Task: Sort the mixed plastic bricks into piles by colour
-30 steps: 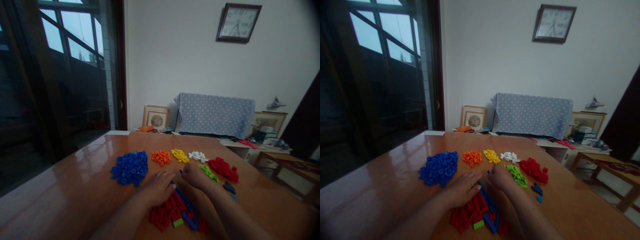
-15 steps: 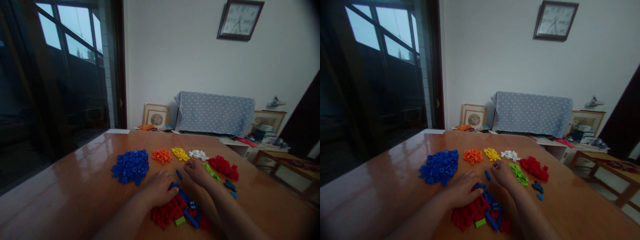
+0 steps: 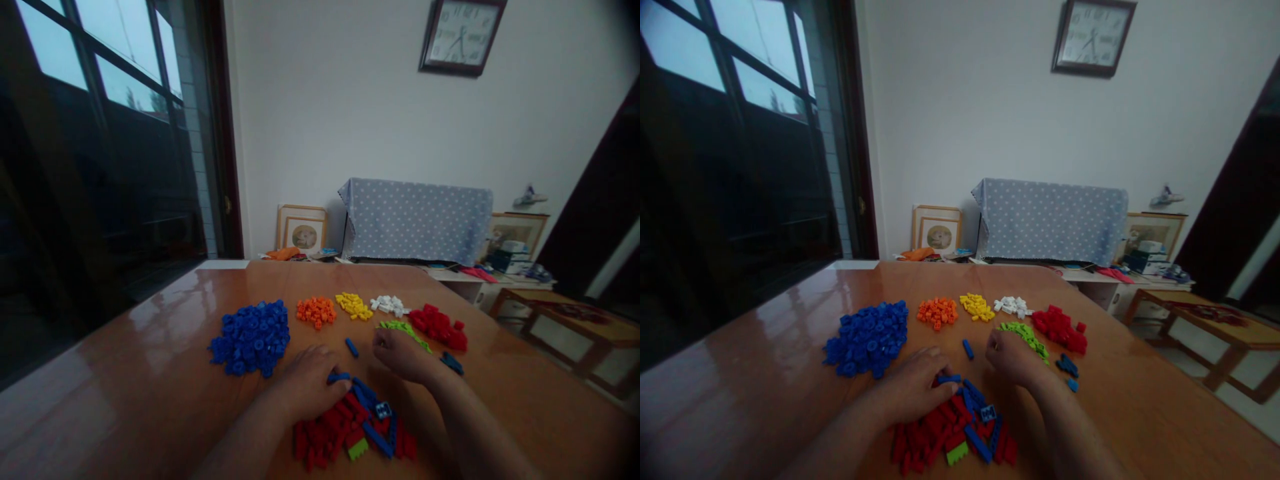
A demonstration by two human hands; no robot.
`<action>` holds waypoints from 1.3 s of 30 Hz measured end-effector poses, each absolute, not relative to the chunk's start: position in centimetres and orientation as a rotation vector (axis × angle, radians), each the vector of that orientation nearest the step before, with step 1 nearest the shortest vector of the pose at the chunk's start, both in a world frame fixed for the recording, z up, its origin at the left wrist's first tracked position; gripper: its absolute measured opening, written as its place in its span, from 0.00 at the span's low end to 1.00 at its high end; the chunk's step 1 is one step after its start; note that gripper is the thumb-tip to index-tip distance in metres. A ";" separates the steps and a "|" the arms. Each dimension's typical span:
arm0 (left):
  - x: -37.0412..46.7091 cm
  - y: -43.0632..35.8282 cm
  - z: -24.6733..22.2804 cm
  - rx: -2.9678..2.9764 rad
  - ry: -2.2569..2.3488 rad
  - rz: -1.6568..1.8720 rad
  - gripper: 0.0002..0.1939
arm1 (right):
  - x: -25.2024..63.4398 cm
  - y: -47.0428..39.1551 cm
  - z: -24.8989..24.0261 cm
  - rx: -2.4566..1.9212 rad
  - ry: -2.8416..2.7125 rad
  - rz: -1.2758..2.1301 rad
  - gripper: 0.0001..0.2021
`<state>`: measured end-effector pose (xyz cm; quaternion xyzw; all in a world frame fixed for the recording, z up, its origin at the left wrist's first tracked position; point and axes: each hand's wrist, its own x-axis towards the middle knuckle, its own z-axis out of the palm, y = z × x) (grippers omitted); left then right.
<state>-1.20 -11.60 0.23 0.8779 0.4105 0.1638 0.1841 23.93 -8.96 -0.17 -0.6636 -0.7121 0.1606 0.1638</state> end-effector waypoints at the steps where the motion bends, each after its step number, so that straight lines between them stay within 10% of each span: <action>1: -1.2 -11.6 0.3 2.475 1.154 0.459 0.15 | 24.1 -8.9 -0.2 -1.890 -2.034 0.456 0.04; 39: -1.7 -10.1 -1.4 2.519 1.328 0.474 0.06 | 23.4 -5.5 -2.3 -1.943 -1.782 0.287 0.13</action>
